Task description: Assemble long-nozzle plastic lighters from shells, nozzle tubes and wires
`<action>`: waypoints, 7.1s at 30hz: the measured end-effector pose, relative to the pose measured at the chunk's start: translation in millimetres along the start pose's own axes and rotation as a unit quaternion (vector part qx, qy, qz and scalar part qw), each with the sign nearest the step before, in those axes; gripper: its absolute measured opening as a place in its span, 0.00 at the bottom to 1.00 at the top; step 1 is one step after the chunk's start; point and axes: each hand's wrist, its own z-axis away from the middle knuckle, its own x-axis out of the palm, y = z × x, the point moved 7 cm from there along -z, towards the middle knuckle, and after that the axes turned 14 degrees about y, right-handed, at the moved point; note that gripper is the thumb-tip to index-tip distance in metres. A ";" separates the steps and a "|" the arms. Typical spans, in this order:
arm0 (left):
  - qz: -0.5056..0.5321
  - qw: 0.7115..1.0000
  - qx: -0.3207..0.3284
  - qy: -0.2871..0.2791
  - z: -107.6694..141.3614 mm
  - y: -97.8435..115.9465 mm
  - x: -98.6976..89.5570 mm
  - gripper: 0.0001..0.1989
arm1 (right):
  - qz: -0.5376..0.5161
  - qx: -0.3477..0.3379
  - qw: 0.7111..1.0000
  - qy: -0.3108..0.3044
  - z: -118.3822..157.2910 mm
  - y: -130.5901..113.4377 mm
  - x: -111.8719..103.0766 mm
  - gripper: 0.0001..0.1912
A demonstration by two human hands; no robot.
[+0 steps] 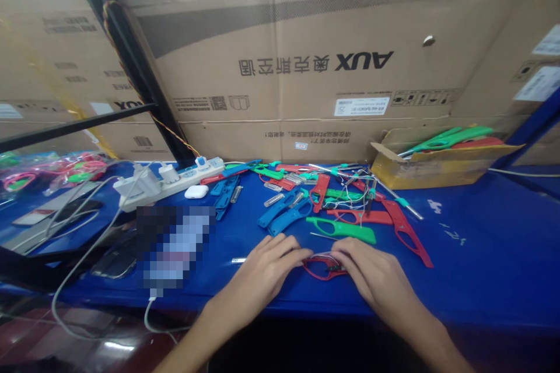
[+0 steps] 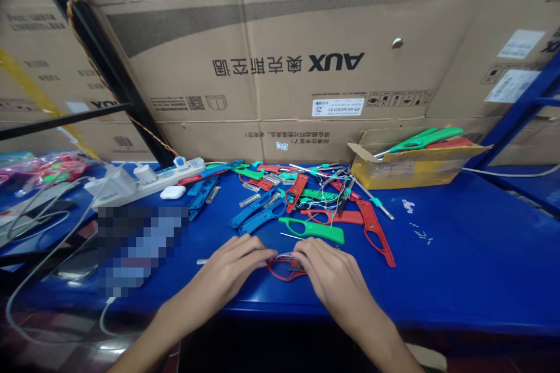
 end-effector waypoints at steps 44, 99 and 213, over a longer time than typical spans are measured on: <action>-0.071 0.996 0.035 -0.039 -0.6 7.8 2.7 0.24 | 0.031 -0.039 0.995 -0.089 3.0 -8.1 8.6 0.18; -0.056 0.995 -0.077 0.012 9.1 -23.2 -22.6 0.21 | 0.020 -0.028 0.995 0.088 1.5 3.5 -17.7 0.11; -0.071 0.993 -0.050 0.081 -7.0 -8.7 -13.0 0.09 | -0.029 -0.024 0.987 -0.159 14.1 8.5 12.9 0.23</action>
